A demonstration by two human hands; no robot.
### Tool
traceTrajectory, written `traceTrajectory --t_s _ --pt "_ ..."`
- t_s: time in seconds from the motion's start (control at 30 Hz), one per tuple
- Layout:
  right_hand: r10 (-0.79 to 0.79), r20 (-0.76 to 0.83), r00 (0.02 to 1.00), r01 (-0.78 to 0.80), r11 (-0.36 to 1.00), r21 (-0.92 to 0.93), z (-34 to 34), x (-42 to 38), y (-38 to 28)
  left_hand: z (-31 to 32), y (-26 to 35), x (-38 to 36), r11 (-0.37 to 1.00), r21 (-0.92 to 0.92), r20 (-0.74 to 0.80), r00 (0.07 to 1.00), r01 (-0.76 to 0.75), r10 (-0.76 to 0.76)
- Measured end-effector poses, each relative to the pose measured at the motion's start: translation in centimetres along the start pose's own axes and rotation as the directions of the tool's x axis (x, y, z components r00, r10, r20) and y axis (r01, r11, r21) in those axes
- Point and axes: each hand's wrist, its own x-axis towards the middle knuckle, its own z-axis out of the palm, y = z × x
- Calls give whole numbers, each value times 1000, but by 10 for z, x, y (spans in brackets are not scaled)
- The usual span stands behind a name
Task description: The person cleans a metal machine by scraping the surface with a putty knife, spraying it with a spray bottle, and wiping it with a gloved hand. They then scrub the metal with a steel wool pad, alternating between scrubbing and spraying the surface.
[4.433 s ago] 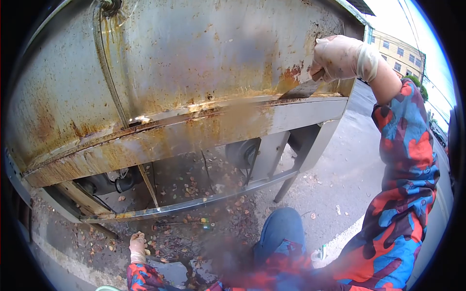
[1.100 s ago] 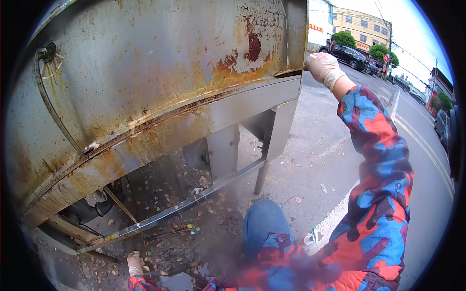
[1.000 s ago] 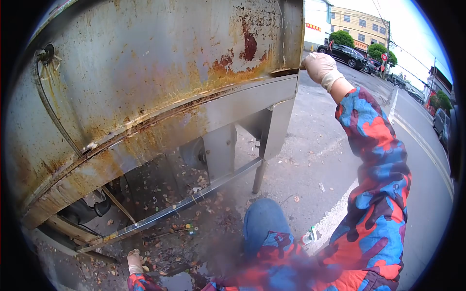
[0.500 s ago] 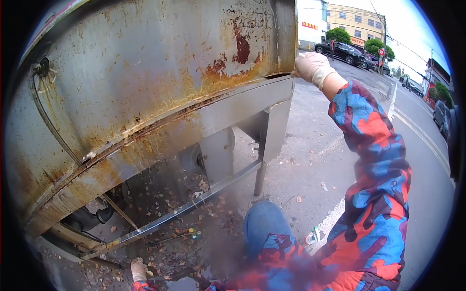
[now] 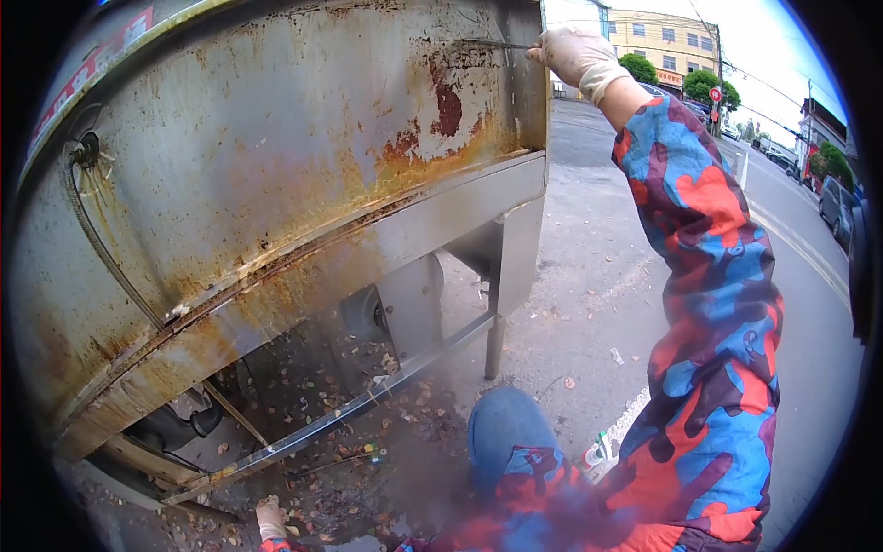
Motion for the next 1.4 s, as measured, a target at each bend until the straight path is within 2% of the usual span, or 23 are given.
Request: traceTrajectory --t_s 0.1,0.17,0.23,0.27,0.3,0.37,0.43,0.5,0.57,0.7,0.77,0.8,0.97,1.03,1.1,1.17,1.23,1.27,1.3,1.37,1.4 --pt "-44 -23 999 42 997 -67 13 -5 -1 1 0 0 999 28 -5 999 -39 40" --pt "-102 118 988 106 994 -32 17 -39 -11 0 0 4 999 24 3 999 -49 49" --pt "-210 176 962 228 970 -87 37 -73 -21 1 -1 -1 999 26 9 999 -47 47" --pt "-212 200 957 237 965 -110 60 -82 -21 10 15 -16 999 35 5 1000 0 0" --pt "-209 179 962 219 975 -40 62 -90 -22 17 29 -32 998 42 -4 999 47 -47" --pt "-194 161 968 198 980 -7 64 -91 -12 17 28 -39 998 31 -18 999 48 -47" --pt "-180 201 963 187 982 -12 59 -87 -6 17 31 -43 999 -19 60 998 28 -26" --pt "-254 303 918 294 951 -92 53 -83 -9 11 30 -44 1000 -22 68 998 1 1" --pt "-286 297 911 321 944 -73 56 -82 -17 5 26 -39 999 40 16 999 27 -27" --pt "-209 192 959 228 971 -78 52 -99 -35 3 25 -41 999 47 7 1000 1 -1" --pt "-225 -153 962 245 961 129 43 -113 -41 2 22 -35 999 39 33 999 -5 4" --pt "-260 -181 948 283 952 116 37 -117 -43 3 22 -37 999 32 25 1000 1 -2" --pt "-386 -165 907 411 897 160 10 -130 -56 10 25 -38 997 79 16 1000 0 -1" --pt "-423 17 906 406 881 244 -10 -125 -74 18 34 -55 993 113 -1 1000 -15 15" --pt "-428 93 899 367 852 372 -31 -118 -97 21 37 -62 987 143 0 997 -70 71" --pt "-526 113 843 444 799 406 -55 -109 -124 21 37 -60 987 130 27 996 -91 88" --pt "-650 -16 760 580 667 467 -59 -95 -145 24 38 -60 981 157 -1 993 -114 115" --pt "-695 -15 718 621 631 466 -76 -94 -161 19 37 -57 990 97 57 994 -101 96" --pt "-697 -28 717 626 625 466 -88 -90 -178 16 37 -57 990 91 48 994 -107 103" --pt "-787 79 611 736 603 308 -103 -80 -203 20 36 -57 977 155 6 989 -145 146" --pt "-829 33 558 781 538 318 -102 -74 -214 22 43 -69 967 204 -15 987 -153 159"
